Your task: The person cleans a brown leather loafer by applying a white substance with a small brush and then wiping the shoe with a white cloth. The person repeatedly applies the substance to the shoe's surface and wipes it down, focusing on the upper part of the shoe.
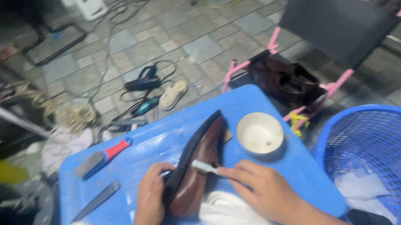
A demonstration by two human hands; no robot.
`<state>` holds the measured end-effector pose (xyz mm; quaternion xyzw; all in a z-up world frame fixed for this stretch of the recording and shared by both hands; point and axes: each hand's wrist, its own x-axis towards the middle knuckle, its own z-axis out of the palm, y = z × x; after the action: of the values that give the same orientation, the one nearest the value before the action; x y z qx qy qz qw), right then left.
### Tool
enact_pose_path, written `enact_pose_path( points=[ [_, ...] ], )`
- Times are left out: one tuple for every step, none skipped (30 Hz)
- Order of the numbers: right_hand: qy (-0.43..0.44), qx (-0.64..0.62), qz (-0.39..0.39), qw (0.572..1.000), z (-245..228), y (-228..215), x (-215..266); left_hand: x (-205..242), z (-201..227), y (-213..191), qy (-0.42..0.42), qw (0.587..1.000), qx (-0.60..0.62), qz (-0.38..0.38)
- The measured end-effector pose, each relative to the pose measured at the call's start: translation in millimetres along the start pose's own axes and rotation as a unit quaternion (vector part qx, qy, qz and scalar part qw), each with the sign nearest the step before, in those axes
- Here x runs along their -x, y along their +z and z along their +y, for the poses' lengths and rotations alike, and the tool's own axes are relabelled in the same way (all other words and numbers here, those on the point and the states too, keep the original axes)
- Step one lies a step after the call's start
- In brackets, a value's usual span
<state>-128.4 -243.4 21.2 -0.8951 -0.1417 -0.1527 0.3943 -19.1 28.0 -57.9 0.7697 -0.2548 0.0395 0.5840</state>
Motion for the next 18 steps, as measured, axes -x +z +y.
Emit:
enact_pose_path(
  points=[
    [0.007, 0.025, -0.006, 1.000, -3.9, 3.2, 1.1, -2.2, 9.3, 0.6, 0.002, 1.000, 0.000, 0.001],
    [0.013, 0.050, -0.011, 0.999, -9.0, 7.0, 3.8, -2.6, 17.4, -0.4, 0.004, 1.000, 0.000, 0.002],
    [0.019, 0.080, -0.013, 0.997, -9.8, 9.0, 3.9, -5.0, 22.1, 0.2, 0.018, 1.000, 0.009, 0.002],
    [0.019, 0.085, -0.020, 0.996, -7.5, 9.8, 1.0, -5.7, 25.7, -0.6, 0.033, 0.999, 0.017, 0.002],
    [0.027, 0.095, -0.021, 0.995, -6.3, 9.8, 0.4, -5.9, 28.6, -0.8, 0.022, 1.000, 0.017, 0.002],
    [0.034, 0.105, -0.022, 0.994, -4.8, 11.2, -1.0, -5.1, 31.1, -1.1, 0.011, 1.000, 0.016, 0.003],
    [0.035, 0.120, -0.012, 0.992, -1.9, 11.2, -3.0, -4.8, 32.7, -1.0, 0.002, 1.000, 0.020, 0.001],
    [0.036, 0.134, -0.003, 0.990, 1.9, 11.3, -6.3, -4.1, 33.9, -2.9, -0.003, 1.000, 0.018, 0.002],
    [0.038, 0.151, 0.009, 0.988, 4.5, 11.5, -7.5, -5.0, 34.4, -2.9, -0.006, 1.000, 0.018, 0.000],
    [0.030, 0.129, -0.018, 0.991, 1.4, 16.2, -2.5, -5.0, 35.1, -3.2, -0.009, 1.000, 0.018, -0.001],
    [0.022, 0.107, -0.044, 0.993, -5.3, 23.3, 5.3, -4.8, 36.0, -4.3, -0.010, 1.000, 0.013, -0.007],
    [0.013, 0.086, -0.070, 0.994, -8.9, 26.9, 9.1, -4.1, 37.0, -6.0, -0.011, 1.000, 0.009, -0.014],
    [0.006, 0.084, -0.071, 0.994, -7.7, 25.5, 8.3, -4.5, 37.3, -7.8, -0.012, 1.000, 0.004, -0.021],
    [-0.002, 0.083, -0.071, 0.994, -5.7, 22.1, 7.0, -5.9, 36.9, -9.6, -0.004, 1.000, 0.000, -0.021],
    [-0.007, 0.082, -0.073, 0.994, -4.4, 18.6, 6.5, -6.2, 36.6, -11.4, 0.003, 1.000, -0.003, -0.023],
    [0.027, 0.109, -0.056, 0.992, 0.1, 14.9, 1.1, -6.3, 36.0, -12.8, 0.010, 1.000, -0.006, -0.025],
    [0.061, 0.137, -0.041, 0.988, 7.1, 10.3, -7.2, -5.3, 35.4, -13.0, 0.010, 1.000, -0.011, -0.027],
    [0.094, 0.165, -0.026, 0.981, 10.4, 7.8, -10.6, -4.0, 35.2, -13.4, 0.009, 0.999, -0.016, -0.029]
  ],
)
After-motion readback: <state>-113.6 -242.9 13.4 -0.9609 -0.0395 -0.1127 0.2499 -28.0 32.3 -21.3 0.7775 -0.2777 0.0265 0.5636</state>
